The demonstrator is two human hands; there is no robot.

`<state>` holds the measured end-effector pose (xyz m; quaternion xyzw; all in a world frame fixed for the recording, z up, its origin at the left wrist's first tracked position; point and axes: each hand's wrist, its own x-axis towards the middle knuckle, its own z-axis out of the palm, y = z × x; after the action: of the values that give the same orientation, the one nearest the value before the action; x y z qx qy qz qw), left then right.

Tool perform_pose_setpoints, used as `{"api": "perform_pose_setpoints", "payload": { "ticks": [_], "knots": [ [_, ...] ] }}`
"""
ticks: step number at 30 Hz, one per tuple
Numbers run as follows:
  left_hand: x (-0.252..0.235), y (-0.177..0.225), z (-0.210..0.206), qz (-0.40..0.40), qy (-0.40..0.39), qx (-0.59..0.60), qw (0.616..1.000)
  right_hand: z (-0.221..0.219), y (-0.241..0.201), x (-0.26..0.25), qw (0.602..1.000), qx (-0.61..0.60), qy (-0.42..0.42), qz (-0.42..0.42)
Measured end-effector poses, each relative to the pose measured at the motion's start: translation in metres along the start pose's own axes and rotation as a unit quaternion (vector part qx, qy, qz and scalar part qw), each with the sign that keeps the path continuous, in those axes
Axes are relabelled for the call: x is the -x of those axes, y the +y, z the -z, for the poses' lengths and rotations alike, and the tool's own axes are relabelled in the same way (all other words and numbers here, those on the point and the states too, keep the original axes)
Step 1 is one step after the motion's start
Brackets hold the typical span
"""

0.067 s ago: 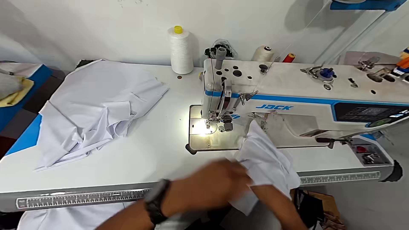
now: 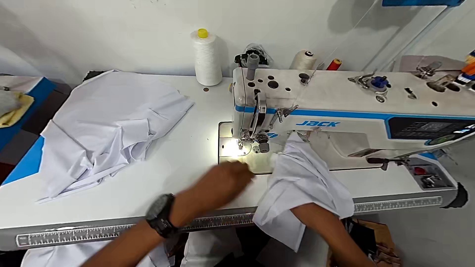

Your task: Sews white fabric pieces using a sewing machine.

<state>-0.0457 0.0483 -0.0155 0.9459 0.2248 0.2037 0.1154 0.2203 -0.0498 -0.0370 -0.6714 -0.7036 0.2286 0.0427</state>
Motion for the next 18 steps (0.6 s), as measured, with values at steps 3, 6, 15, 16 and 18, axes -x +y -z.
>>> {"api": "perform_pose_setpoints", "payload": {
  "ticks": [3,6,15,16,18],
  "knots": [
    [0.023,-0.057,0.010,0.009,-0.012,-0.090,0.996,0.014,-0.014,-0.028,0.992,0.029,-0.080,0.091],
    [0.035,-0.076,0.014,-0.035,0.002,-0.109,0.993,0.011,-0.028,-0.045,0.979,0.063,-0.067,0.180],
    [0.028,-0.077,-0.016,-0.081,0.025,-0.051,0.995,0.040,-0.045,-0.050,0.976,0.059,-0.162,0.134],
    [0.029,-0.076,-0.016,-0.075,0.024,-0.050,0.996,0.038,-0.039,-0.048,0.977,0.064,-0.150,0.141],
    [0.030,-0.075,-0.016,-0.070,0.024,-0.058,0.996,0.031,-0.027,-0.043,0.975,0.081,-0.096,0.182]
  ]
}}
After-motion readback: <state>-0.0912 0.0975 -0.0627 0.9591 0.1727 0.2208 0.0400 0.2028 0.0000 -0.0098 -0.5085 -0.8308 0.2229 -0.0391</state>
